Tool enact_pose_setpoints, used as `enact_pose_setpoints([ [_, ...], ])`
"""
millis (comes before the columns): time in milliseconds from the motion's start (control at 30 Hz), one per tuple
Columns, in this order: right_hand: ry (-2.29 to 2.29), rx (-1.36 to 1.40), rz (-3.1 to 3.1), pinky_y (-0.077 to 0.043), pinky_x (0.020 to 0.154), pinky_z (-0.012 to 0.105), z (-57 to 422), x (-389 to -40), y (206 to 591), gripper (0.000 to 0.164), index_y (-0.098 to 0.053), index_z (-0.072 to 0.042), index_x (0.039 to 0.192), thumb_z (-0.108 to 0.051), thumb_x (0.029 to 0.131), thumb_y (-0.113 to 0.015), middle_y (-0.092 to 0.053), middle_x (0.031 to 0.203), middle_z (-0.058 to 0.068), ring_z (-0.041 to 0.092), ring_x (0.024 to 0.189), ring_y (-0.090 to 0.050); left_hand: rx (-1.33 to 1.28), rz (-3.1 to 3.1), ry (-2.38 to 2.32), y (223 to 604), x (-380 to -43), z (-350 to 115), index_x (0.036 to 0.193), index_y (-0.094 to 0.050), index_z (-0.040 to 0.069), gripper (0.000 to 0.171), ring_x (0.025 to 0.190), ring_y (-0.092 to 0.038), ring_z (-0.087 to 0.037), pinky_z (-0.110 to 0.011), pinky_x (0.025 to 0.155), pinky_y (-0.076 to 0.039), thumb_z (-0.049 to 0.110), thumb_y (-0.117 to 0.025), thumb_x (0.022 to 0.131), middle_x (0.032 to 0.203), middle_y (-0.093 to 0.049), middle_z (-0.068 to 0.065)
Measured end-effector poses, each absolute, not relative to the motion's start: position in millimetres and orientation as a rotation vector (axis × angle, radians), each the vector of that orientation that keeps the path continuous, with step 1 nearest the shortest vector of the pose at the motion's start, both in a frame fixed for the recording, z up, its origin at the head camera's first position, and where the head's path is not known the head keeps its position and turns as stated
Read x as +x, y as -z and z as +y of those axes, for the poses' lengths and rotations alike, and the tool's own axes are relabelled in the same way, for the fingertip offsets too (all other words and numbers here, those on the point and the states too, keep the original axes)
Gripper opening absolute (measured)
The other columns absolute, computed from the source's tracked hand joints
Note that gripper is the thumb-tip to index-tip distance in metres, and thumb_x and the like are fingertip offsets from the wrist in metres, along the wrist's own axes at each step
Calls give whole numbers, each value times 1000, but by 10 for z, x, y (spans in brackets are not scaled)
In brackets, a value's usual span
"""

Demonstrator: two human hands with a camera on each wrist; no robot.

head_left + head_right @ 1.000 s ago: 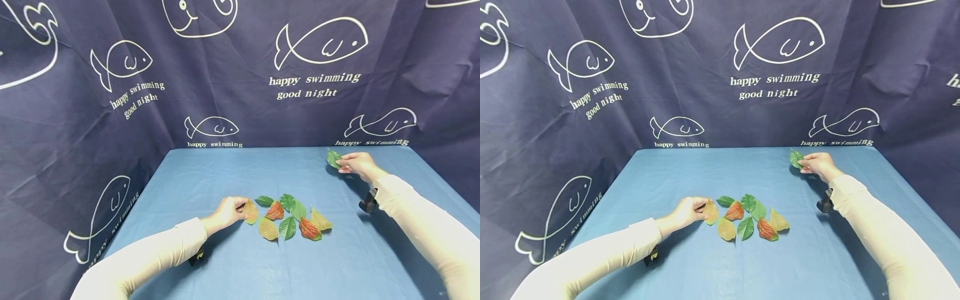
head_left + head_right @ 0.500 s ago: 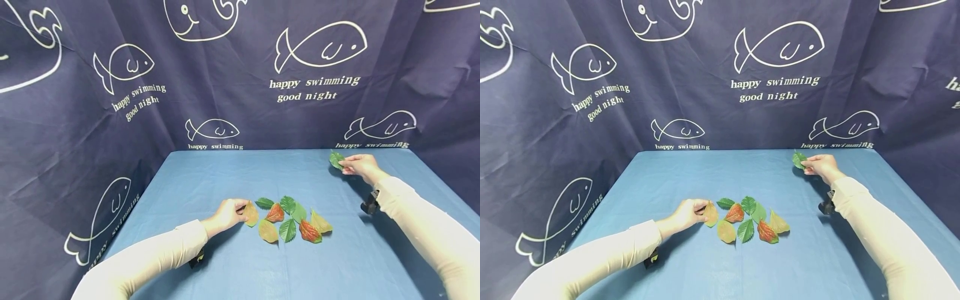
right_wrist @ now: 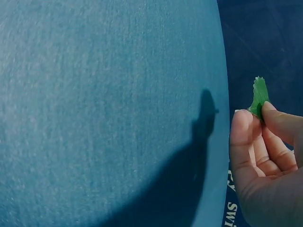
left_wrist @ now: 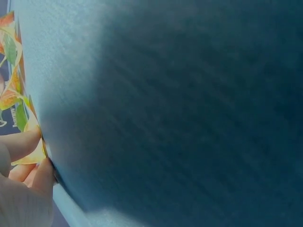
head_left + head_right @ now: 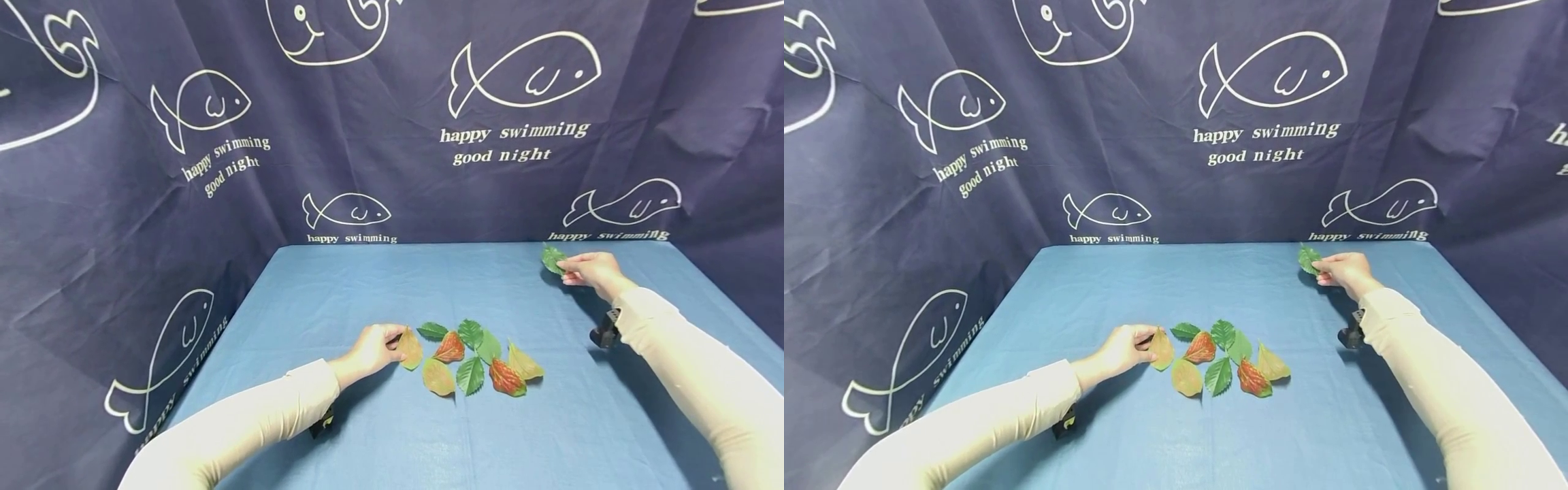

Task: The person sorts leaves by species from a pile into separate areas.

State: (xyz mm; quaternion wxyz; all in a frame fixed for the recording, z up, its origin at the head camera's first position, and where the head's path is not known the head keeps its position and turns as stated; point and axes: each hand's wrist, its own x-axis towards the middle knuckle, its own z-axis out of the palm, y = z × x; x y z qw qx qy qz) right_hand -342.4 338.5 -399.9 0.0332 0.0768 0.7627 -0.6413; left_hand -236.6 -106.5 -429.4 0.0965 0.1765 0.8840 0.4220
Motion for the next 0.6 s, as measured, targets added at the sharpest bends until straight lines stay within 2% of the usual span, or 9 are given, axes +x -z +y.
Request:
enact_pose_setpoints([
  [100,1968,257,2334,-60,65,24,3415,-3430,4018,14,-64,-12,81,-5,93,-63,-68,61,-6,4,57,-67,519,2617,-1249,4289,-2368,-1059,130,-59,-4,49,119,-59,-32,-34,94,-54,-3,-72,83,131,-60,-20],
  [233,1926,284,2364,-60,65,23,3438,-3426,4040,3,-64,-4,91,-5,93,-61,-68,60,-7,4,56,-66,534,2619,-1247,4285,-2377,-1063,129,-60,-4,49,118,-60,-32,-33,93,-55,-4,-73,82,130,-61,-20],
  [367,1870,304,2409,-60,65,23,3460,-3412,4058,13,-61,3,102,-6,93,-62,-67,61,-8,3,56,-65,549,2625,-1246,4295,-2393,-1065,128,-60,-4,48,118,-60,-32,-32,92,-55,-3,-73,82,129,-61,-20],
  [600,1852,329,2395,-60,65,24,3494,-3417,4086,13,-60,5,102,-4,92,-62,-66,61,-6,4,56,-65,583,2639,-1207,4308,-2411,-1076,126,-62,-3,47,116,-62,-31,-30,91,-56,-1,-75,81,127,-63,-19],
])
